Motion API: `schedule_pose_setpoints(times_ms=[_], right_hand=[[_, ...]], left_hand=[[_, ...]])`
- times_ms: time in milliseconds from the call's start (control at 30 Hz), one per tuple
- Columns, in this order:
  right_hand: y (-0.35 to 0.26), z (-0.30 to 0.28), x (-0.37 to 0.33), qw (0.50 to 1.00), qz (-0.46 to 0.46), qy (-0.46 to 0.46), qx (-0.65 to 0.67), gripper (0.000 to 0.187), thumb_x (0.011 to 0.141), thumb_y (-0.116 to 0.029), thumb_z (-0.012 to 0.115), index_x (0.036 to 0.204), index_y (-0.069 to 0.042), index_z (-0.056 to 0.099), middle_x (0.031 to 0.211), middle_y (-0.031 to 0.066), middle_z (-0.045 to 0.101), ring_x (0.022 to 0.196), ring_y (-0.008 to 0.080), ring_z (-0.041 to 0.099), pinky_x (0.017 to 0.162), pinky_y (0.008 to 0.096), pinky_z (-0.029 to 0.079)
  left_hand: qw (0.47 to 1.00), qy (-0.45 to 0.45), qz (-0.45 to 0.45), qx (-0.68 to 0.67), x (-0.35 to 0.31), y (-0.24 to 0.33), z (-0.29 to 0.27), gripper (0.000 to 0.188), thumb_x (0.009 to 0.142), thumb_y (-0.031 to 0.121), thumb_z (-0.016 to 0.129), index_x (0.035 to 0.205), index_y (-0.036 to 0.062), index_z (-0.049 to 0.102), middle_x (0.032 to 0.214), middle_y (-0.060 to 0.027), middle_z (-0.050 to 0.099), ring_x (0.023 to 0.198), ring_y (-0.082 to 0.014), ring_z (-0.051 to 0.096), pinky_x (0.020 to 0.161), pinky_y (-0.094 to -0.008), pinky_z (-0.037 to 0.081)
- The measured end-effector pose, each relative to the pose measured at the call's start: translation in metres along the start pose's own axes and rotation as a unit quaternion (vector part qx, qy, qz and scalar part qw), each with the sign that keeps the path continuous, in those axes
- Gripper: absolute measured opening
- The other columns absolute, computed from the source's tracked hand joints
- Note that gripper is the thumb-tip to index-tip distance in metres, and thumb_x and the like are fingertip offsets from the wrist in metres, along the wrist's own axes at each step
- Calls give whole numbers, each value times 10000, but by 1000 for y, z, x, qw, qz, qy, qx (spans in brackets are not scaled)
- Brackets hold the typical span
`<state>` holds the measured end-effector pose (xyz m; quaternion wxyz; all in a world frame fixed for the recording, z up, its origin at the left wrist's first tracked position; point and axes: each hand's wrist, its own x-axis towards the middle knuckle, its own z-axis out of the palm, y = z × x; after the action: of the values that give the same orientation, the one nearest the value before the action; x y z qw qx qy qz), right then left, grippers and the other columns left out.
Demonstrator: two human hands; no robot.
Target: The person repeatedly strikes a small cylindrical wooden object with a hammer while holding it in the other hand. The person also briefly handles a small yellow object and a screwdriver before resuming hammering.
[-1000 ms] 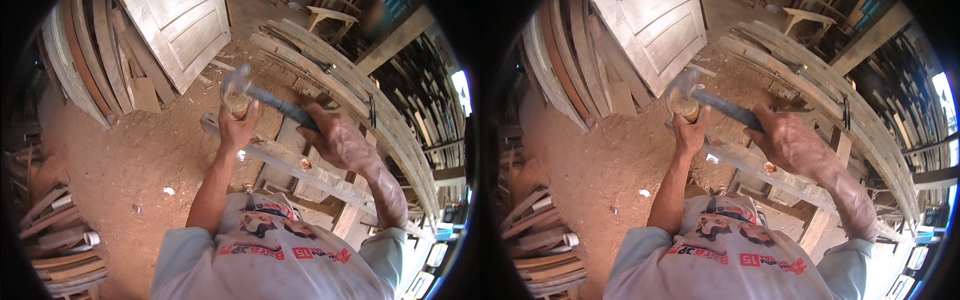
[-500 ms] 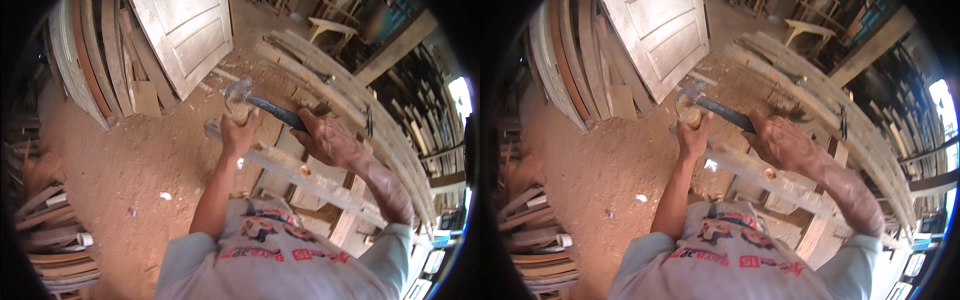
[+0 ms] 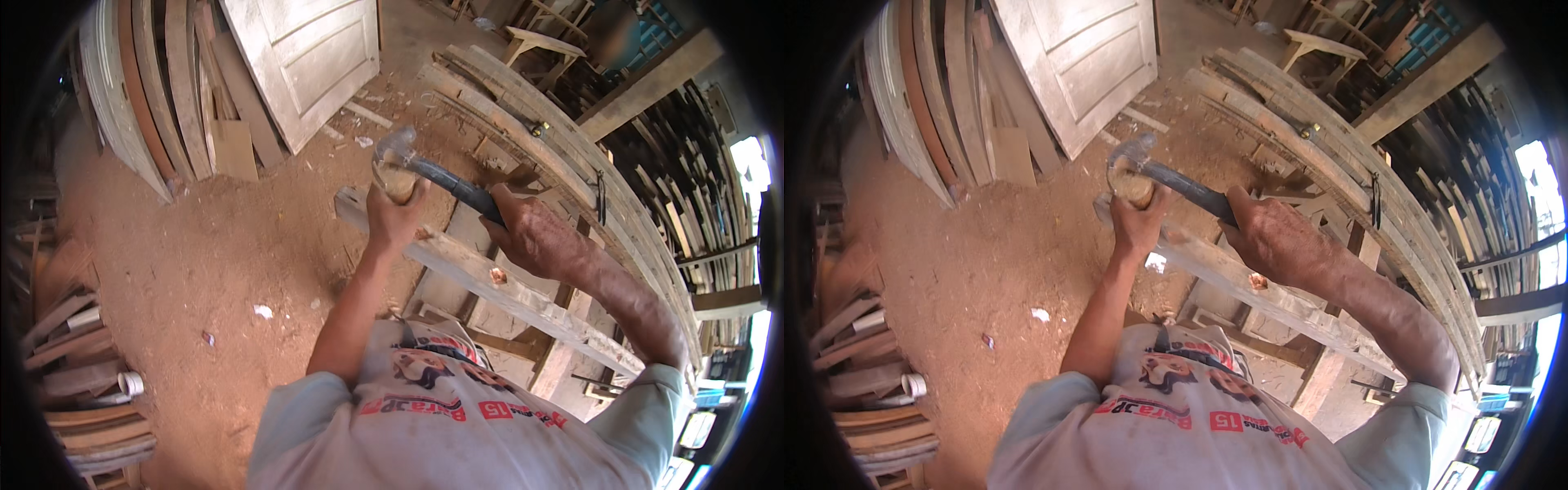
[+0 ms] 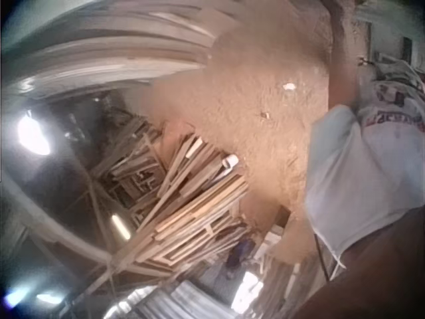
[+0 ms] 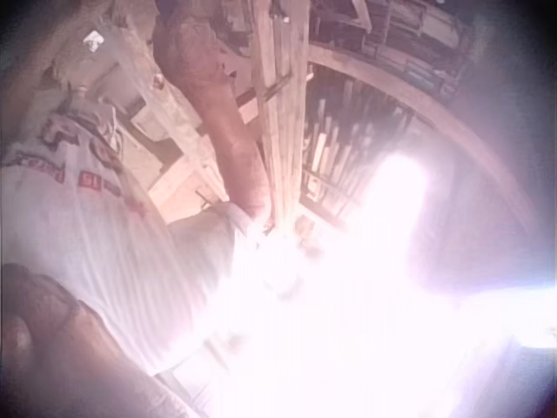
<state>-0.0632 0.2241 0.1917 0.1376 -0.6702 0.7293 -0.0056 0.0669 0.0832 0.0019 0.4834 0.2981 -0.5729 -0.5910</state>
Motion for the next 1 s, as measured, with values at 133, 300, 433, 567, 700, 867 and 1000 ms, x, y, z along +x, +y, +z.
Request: schedule_pose_setpoints(times_ms=[133, 300, 433, 567, 700, 867, 1000], right_hand=[[-16, -39, 1, 993, -18, 110, 23, 223, 1044, -220, 581, 1110, -7, 581, 719, 149, 674, 648, 246, 712, 548, 414, 576], [-22, -116, 15, 869, -59, 486, 71, 319, 1039, -365, 593, 1069, -53, 651, 735, 53, 635, 583, 115, 602, 551, 296, 547], [32, -88, 0, 898, -127, 420, -14, 263, 1026, -296, 596, 1076, -38, 621, 803, 100, 665, 670, 209, 646, 633, 348, 565], [-6, -7, 8, 999, 37, -15, 35, 232, 996, -200, 627, 1019, -13, 492, 748, 254, 629, 788, 461, 665, 696, 530, 514], [-10, 1, -1, 989, 132, 23, 56, 265, 1012, -265, 620, 1028, -30, 497, 753, 245, 645, 758, 435, 677, 697, 519, 510], [27, 80, -17, 951, 240, 112, 161, 329, 997, -312, 645, 1016, -1, 542, 733, 231, 640, 709, 391, 673, 676, 491, 499], [66, 160, -40, 914, 295, 148, 236, 334, 989, -308, 650, 978, 13, 556, 745, 215, 651, 702, 338, 686, 675, 476, 503]], left_hand=[[999, -24, -3, 28, -1, -1, -7, 280, 898, 134, 795, 1081, 20, 616, 969, -51, 682, 858, -137, 658, 745, -305, 549], [996, -56, -61, 36, 2, 7, -15, 247, 891, 147, 810, 1009, 33, 626, 902, -30, 664, 802, -118, 611, 687, -301, 509], [999, -34, -18, -13, -4, 1, -5, 257, 889, 149, 810, 1027, 27, 630, 895, -27, 666, 801, -114, 614, 708, -301, 518], [1000, -11, 7, -28, -6, 8, -6, 193, 897, 136, 791, 979, 33, 648, 865, 1, 662, 769, -91, 599, 698, -294, 513], [998, -45, -40, 6, -13, 9, -21, 267, 881, 136, 808, 1050, 26, 634, 938, -17, 655, 868, -106, 619, 783, -290, 535], [998, 7, 54, -37, -3, 29, -12, 380, 865, 126, 825, 1128, 63, 559, 999, -21, 595, 878, -113, 592, 765, -277, 540], [992, 14, 41, -122, -11, -3, -22, 376, 879, 100, 796, 1142, 99, 527, 990, -14, 586, 839, -100, 577, 707, -262, 535]])
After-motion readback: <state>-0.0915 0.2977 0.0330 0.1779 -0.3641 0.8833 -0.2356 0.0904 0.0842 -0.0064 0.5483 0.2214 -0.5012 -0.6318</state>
